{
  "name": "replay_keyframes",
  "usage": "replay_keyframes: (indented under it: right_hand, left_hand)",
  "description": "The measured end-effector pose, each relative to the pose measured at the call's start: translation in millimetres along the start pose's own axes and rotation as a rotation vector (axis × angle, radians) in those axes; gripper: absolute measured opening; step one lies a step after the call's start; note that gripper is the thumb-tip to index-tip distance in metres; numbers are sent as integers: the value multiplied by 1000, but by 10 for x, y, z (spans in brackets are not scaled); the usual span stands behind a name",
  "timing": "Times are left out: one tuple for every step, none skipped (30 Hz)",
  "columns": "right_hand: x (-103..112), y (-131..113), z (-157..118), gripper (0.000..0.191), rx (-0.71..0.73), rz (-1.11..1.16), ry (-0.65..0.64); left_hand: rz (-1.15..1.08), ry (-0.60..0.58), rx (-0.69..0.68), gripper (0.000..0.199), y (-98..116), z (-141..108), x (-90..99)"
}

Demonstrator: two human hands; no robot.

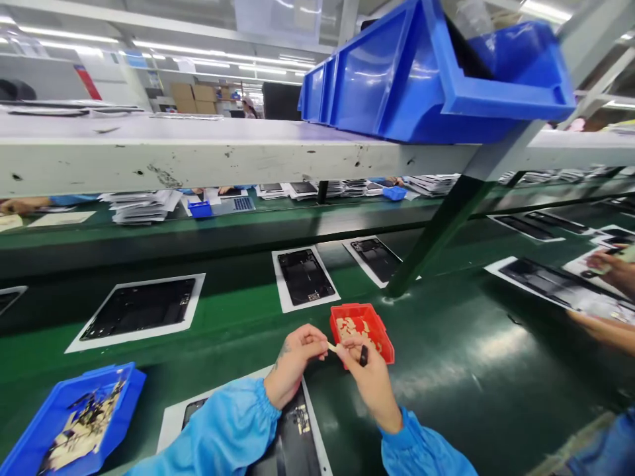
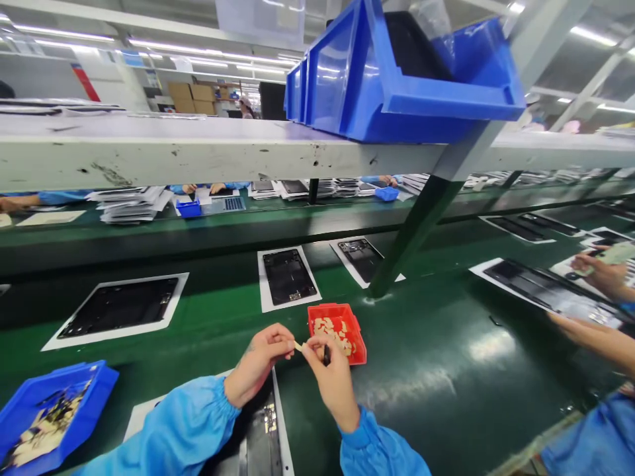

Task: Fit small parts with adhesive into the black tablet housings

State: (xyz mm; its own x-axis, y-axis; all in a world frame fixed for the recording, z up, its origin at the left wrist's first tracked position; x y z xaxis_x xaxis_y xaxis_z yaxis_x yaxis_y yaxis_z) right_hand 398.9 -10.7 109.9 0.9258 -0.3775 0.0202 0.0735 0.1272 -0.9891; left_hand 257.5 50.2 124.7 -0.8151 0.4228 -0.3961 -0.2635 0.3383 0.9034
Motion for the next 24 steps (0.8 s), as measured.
replay_keyframes:
  right_hand:
    - [37,26,25,33,-9,43,20]
    - [69,53,49,33,-19,87,36]
    - [96,80,70,32,-28,125,48]
    - [118,105,87,32,-34,153,56]
    - [137,127,100,32,-34,173,64]
    - [152,144,109,32,-33,188,68]
    - [164,158,113,32,-33,199,68]
    - [175,168,115,32,-33,210,69]
    - [186,175,115,31,-32,220,70]
    - [196,180,114,30,-32,227,71]
    - [206,184,114,29,-32,230,72]
    - [215,187,115,28,-32,229,73]
    - [225,190,116,28,-32,226,73]
    - [234,192,118,28,-32,223,73]
    - [244,194,119,27,-31,221,73]
    - [253,196,120,27,-30,219,73]
    - [263,197,120,27,-29,217,74]
    - [272,198,119,26,-28,215,75]
    - [281,200,119,26,-28,212,79]
    - [289,203,120,26,-28,208,85]
    - [296,205,121,26,-28,202,94]
    - [303,208,123,26,-28,196,106]
    - [307,209,125,27,-28,192,118]
    - [309,208,128,28,-28,189,128]
  left_hand:
    - [-11,-10,18,18,-4,27,-39]
    - [-22,-21,36,20,-9,52,-76]
    - [-33,-32,54,21,-16,76,-110]
    - [-42,-43,70,22,-24,97,-139]
    - [-49,-53,85,22,-34,117,-164]
    - [-53,-61,97,23,-46,134,-184]
    - [-56,-66,107,23,-59,150,-199]
    - [-59,-68,115,23,-74,164,-210]
    - [-61,-70,122,23,-89,177,-218]
    - [-63,-73,126,23,-105,190,-224]
    - [-64,-77,129,23,-120,201,-229]
    - [-63,-82,131,22,-134,212,-234]
    - [-62,-86,131,22,-148,222,-238]
    - [-58,-89,131,23,-160,231,-243]
    - [-52,-91,129,23,-171,239,-248]
    - [-44,-91,126,23,-179,246,-253]
    - [-33,-91,120,23,-185,251,-259]
    - [-20,-90,109,23,-188,254,-265]
    - [-5,-88,92,22,-186,255,-272]
    - [10,-86,71,22,-182,255,-279]
    - [26,-85,49,22,-175,252,-287]
    - [42,-87,30,22,-168,249,-295]
    - [58,-91,15,22,-161,245,-303]
    - [75,-95,5,23,-156,242,-310]
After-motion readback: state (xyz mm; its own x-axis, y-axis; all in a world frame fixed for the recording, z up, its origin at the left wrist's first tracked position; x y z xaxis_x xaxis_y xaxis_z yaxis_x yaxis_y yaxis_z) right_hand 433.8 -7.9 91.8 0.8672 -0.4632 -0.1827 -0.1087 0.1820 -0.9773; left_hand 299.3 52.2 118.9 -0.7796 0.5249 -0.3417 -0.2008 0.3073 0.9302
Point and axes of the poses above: each hand's wrist, its own z-axis towards the middle knuckle, its own x-axis out of the back of the hand, y = z × x, the point moved 2 cm from there along z, towards the middle knuckle, and after that the axes turned 6 degrees about z, right-handed, at the moved point
